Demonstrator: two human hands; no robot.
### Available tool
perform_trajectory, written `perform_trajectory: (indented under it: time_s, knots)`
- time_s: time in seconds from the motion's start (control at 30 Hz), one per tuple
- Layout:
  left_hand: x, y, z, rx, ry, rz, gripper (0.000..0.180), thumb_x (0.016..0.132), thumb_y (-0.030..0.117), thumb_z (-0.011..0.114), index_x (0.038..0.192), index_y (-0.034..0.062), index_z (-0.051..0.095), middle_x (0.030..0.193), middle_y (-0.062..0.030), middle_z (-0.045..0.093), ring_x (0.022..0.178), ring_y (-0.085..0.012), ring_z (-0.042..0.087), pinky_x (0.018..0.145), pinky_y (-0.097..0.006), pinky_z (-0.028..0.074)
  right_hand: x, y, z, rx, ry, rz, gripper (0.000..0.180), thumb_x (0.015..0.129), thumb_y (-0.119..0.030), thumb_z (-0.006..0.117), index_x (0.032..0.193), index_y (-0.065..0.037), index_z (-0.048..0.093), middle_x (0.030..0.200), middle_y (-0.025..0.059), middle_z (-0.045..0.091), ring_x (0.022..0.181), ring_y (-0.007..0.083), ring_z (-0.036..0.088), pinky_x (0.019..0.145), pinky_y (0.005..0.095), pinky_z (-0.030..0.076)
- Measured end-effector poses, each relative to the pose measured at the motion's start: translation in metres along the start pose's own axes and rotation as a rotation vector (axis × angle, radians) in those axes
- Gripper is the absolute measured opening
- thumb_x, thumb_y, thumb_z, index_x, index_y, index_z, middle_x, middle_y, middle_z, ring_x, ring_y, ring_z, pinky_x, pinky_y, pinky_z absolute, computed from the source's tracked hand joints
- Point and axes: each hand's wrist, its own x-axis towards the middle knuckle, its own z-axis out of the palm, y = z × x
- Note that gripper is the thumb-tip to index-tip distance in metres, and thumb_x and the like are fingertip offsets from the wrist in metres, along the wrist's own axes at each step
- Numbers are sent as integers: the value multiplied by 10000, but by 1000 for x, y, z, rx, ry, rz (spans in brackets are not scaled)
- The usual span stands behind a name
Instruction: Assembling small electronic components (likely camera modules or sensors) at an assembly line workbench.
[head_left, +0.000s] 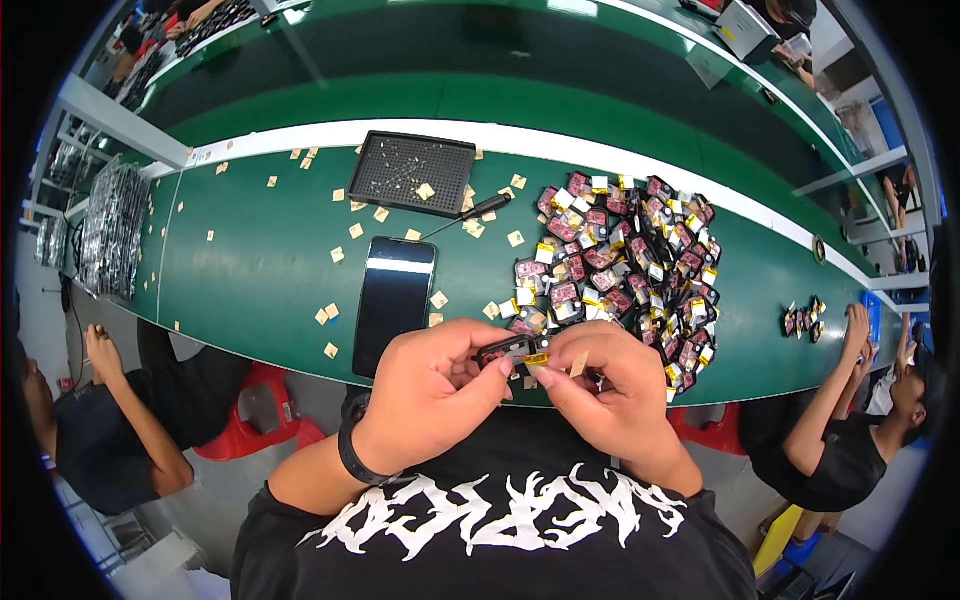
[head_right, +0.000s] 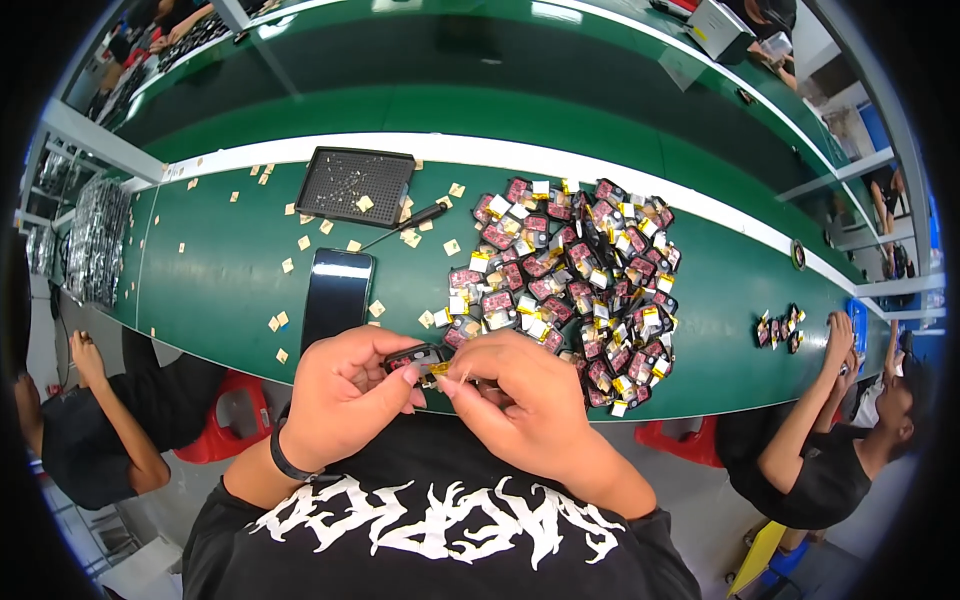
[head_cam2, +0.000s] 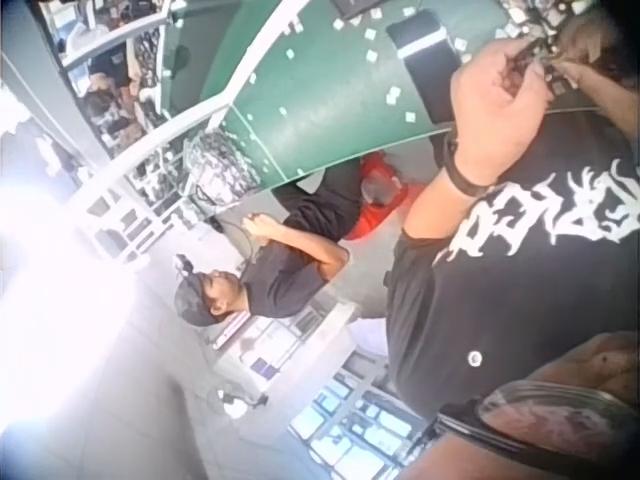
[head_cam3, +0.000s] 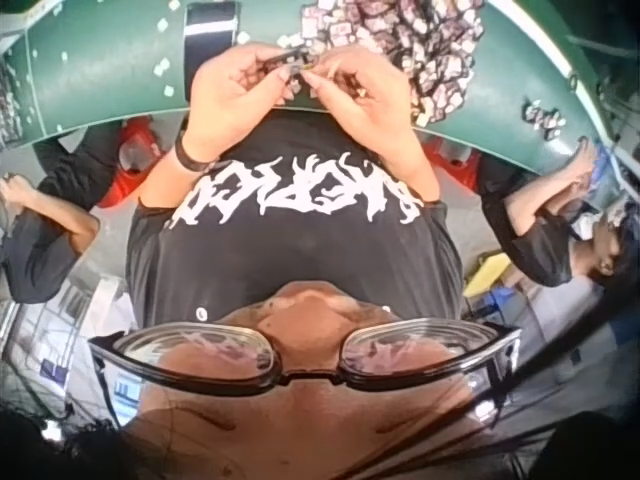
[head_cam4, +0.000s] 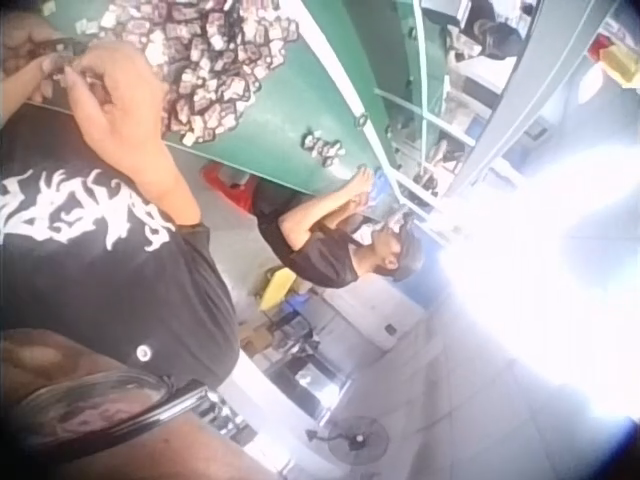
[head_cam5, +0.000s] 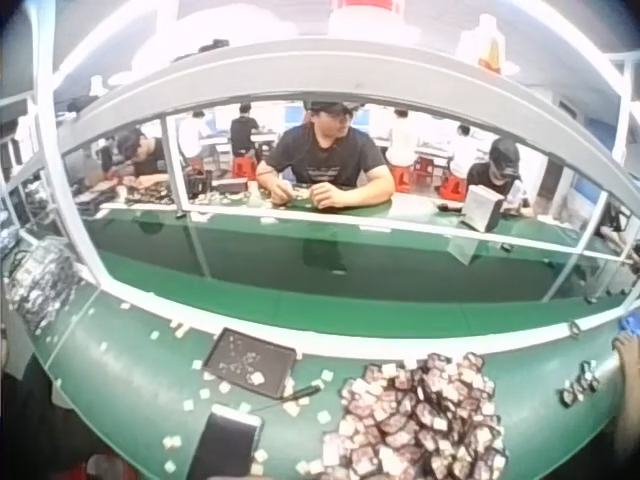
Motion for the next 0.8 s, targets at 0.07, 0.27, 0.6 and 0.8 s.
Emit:
perform_trajectory:
  time_s: [0.07, 0.27, 0.6, 0.8]
  knots:
    - [-1, -4, -3, 32, -20, 47, 199, 985, -6, 626, 1165, -91, 625, 1015, -90, 698, 813, -108, 712, 696, -226, 581, 1, -3, 0, -27, -50, -20, 208, 819, -2, 803, 1003, -30, 710, 933, 99, 696, 695, 161, 662, 578, 280, 530]
    - [-3, -2, -5, -7, -22, 44, 200, 987, -11, 617, 1169, -93, 617, 1034, -97, 697, 833, -117, 714, 724, -234, 589, 0, 1, 4, -357, -47, -248, 287, 770, -25, 840, 1037, -37, 736, 937, 96, 722, 702, 241, 687, 623, 326, 566]
    - [-4, -12, -9, 4, -15, 71, 204, 980, -31, 609, 1171, -103, 607, 1039, -107, 698, 909, -131, 713, 801, -264, 600, -14, -3, 23, -73, 30, 183, 144, 888, -65, 783, 1012, -11, 731, 882, 103, 752, 655, 141, 673, 570, 261, 517]
    - [-5, -14, -11, -8, -20, 94, 222, 990, -45, 586, 1198, -112, 619, 1074, -112, 712, 939, -120, 700, 820, -253, 586, -10, -6, 31, -99, 54, 184, 129, 901, -81, 775, 998, -3, 741, 904, 117, 762, 677, 161, 688, 610, 265, 520]
